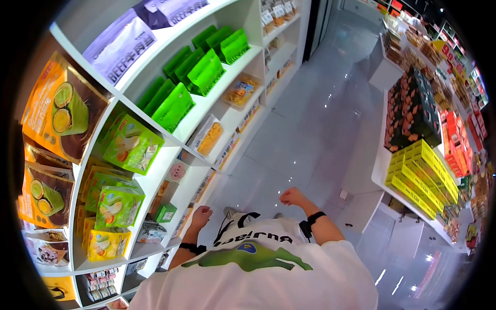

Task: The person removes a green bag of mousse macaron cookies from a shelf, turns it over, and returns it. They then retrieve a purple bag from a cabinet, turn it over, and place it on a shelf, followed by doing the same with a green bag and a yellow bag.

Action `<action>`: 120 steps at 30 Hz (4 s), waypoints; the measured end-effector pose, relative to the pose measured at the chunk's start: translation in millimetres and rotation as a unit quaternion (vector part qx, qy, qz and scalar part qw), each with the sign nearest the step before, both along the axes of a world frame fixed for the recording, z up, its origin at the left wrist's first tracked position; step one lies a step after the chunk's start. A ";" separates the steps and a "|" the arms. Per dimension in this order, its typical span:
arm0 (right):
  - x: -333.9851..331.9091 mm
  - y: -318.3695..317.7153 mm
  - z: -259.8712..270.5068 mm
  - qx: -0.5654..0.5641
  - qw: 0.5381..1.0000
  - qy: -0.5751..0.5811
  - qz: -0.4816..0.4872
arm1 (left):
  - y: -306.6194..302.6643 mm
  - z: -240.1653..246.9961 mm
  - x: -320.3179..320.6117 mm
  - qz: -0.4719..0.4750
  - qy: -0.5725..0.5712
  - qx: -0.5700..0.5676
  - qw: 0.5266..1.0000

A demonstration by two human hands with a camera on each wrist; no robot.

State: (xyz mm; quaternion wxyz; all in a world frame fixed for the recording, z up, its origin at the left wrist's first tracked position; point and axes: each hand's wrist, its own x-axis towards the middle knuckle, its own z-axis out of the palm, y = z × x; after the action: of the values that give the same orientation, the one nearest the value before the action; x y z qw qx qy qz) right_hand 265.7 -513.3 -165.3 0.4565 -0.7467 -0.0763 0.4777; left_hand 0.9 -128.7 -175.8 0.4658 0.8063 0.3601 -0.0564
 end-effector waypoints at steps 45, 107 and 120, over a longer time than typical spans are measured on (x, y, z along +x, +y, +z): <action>-796.2 -291.4 -98.1 0.020 0.503 0.279 -0.818 | -411.5 -60.6 56.6 -0.770 0.316 0.081 0.548; -272.8 -1040.8 -506.7 0.067 0.594 0.159 -0.786 | -1448.1 -518.8 580.0 -0.458 0.179 0.220 0.842; -75.6 -1098.1 -606.5 0.121 0.606 0.015 -0.786 | -1481.4 -564.5 775.7 -0.359 0.101 -0.107 0.922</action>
State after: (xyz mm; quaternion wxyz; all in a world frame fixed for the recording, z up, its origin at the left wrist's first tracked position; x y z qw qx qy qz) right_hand 190.1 -1611.4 -771.7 0.7436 -0.4500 0.4899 -0.0675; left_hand 776.7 -1610.0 -740.2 0.4589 0.8170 0.0836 -0.3389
